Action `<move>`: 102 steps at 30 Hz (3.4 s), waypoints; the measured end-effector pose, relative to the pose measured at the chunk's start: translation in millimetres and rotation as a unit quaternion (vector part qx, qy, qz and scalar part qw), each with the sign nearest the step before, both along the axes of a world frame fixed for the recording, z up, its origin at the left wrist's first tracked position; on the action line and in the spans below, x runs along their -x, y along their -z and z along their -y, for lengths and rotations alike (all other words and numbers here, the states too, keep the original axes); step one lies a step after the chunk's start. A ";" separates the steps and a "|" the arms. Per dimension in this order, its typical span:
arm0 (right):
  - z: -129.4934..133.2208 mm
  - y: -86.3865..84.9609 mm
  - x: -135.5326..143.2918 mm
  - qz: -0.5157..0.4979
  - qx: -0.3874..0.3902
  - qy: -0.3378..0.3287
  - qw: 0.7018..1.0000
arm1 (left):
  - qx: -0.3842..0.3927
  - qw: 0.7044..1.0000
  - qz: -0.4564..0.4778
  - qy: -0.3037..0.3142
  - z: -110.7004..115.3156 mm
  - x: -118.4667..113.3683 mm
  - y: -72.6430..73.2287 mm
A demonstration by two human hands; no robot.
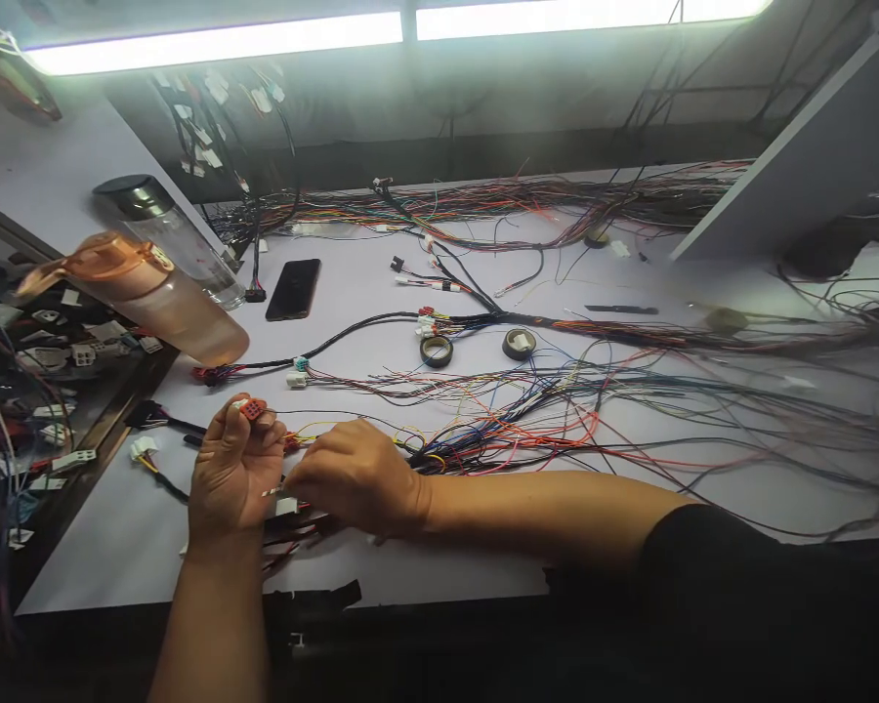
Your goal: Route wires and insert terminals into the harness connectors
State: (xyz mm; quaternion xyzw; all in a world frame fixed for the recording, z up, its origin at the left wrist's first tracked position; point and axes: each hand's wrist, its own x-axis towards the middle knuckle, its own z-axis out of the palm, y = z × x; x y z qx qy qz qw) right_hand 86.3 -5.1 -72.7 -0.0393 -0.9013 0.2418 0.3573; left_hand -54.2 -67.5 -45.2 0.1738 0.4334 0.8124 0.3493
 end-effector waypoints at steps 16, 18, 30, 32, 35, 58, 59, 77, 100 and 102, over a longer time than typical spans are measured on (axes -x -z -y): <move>-104.0 -32.0 -46.6 0.199 0.232 -0.038 0.951 | -0.028 0.998 0.055 0.007 -2.8 -4.7 2.5; -105.9 -30.4 -37.0 0.274 0.211 -0.056 0.937 | -0.031 0.998 0.055 0.009 -2.7 -3.9 3.7; -97.7 -26.5 -21.5 0.321 0.129 0.027 0.938 | -0.046 0.998 0.042 0.004 -2.2 -2.0 4.1; -99.2 -28.5 -23.4 0.327 0.110 0.036 0.938 | -0.045 0.998 0.039 -0.008 -1.8 -1.0 3.6; -101.1 -31.8 -24.2 0.317 0.091 0.053 0.943 | -0.053 0.998 0.037 -0.011 -1.2 0.7 3.7; -108.6 -48.7 -53.4 0.396 0.125 -0.029 0.909 | -0.028 0.998 -0.011 0.054 -5.3 -7.0 4.7; -106.8 -47.4 -53.9 0.401 0.115 -0.023 0.909 | -0.028 0.998 -0.013 0.052 -5.3 -6.8 4.5; -93.4 -23.4 -58.6 0.336 0.078 0.101 0.933 | -0.007 0.997 -0.033 0.064 -1.3 -5.9 2.2; -121.7 -30.5 -155.4 0.245 0.041 0.150 0.957 | 0.062 0.996 -0.047 0.038 -3.0 1.8 3.5; -118.5 -31.3 -147.5 0.270 0.034 0.150 0.951 | 0.066 0.996 -0.052 0.041 -2.5 1.8 2.8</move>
